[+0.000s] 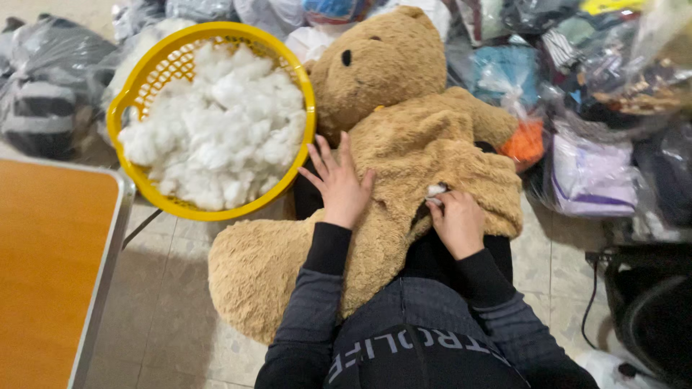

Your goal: The person repeatedly takes handfuls of white stuffing from a yellow basket and inserts them into an opening in the torso of a large brown teddy bear. They push and distribute the stuffing inside the bear's body to fill it out.

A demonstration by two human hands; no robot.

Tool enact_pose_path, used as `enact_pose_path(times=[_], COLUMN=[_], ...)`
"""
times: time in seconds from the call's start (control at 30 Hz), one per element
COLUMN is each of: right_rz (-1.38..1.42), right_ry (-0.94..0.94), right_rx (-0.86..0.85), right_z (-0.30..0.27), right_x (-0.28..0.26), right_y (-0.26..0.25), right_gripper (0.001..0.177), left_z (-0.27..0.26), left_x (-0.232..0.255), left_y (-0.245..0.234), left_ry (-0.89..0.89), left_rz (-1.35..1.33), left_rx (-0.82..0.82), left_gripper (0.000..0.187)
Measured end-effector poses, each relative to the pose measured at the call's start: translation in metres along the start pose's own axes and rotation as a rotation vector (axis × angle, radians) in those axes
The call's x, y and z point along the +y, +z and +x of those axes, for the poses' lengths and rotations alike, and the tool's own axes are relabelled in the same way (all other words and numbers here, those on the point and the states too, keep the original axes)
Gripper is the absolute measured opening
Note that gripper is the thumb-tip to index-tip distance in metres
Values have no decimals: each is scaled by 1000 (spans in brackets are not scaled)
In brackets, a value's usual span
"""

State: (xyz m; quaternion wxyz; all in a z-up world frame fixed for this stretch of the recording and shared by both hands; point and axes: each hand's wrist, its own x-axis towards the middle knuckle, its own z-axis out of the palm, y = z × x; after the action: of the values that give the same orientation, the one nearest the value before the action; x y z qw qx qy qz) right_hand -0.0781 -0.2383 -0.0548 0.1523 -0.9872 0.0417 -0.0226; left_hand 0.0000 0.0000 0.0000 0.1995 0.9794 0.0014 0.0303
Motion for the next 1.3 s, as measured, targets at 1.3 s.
enact_pose_path(times=[1.3], right_rz=[344], right_ry=[-420], right_rx=[61], right_z=[3], right_x=[20], right_y=[-58], right_gripper=[14], left_z=[-43], left_x=[56], left_y=[57], left_ry=[873], left_rz=[-108], left_rx=[-43], left_gripper=[85])
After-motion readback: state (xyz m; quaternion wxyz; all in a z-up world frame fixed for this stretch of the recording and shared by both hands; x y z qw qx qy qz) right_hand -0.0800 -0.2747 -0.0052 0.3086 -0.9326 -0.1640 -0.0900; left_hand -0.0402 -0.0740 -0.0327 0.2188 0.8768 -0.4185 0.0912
